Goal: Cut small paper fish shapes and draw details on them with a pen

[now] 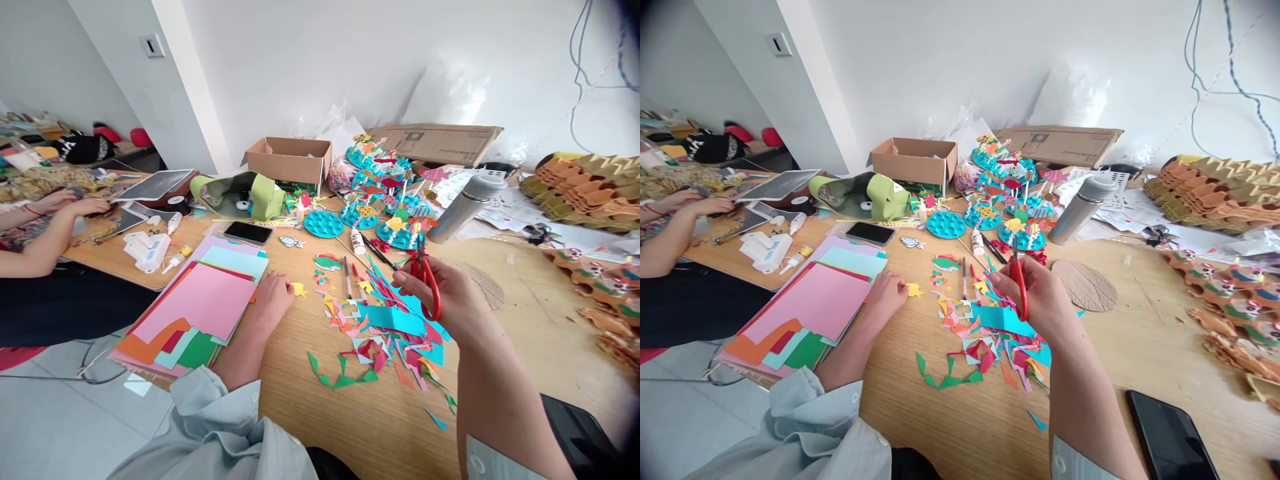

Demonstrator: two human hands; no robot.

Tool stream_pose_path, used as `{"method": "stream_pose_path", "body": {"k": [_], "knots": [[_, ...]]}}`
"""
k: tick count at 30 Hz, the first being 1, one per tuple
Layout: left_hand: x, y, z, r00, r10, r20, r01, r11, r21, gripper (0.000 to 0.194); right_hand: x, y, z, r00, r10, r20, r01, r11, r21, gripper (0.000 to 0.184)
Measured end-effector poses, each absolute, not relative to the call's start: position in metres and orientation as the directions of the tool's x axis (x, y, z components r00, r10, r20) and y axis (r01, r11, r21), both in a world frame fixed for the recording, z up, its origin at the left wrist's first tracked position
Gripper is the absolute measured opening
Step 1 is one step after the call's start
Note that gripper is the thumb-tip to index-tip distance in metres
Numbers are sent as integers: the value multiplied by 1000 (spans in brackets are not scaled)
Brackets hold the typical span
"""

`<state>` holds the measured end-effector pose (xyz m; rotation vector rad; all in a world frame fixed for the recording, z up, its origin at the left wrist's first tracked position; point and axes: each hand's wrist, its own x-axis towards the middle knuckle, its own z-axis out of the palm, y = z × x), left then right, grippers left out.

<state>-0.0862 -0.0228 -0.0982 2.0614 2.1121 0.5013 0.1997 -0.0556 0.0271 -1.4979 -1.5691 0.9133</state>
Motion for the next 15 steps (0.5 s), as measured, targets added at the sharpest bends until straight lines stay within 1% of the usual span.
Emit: {"method": "stream_pose_path", "body": {"k": [3,5,7,11,15], "knots": [[-84,-25,-97,-51,988,145,956,7,292,13,199,-56,25,-115,992,54,512,106,-852,47],[-82,-28,-95,-56,986,160,961,10,277,20,197,-57,23,-169,984,61,559,147,-816,48],[-80,-29,-94,-50,984,173,962,1,273,24,196,-59,23,-183,981,72,621,172,-765,48],[-79,-30,-93,-34,978,204,947,-33,320,24,193,-64,27,-164,984,74,726,171,-666,46],[-82,-29,-87,-80,967,241,914,-25,405,23,188,-70,32,-188,974,125,806,226,-548,44]]}}
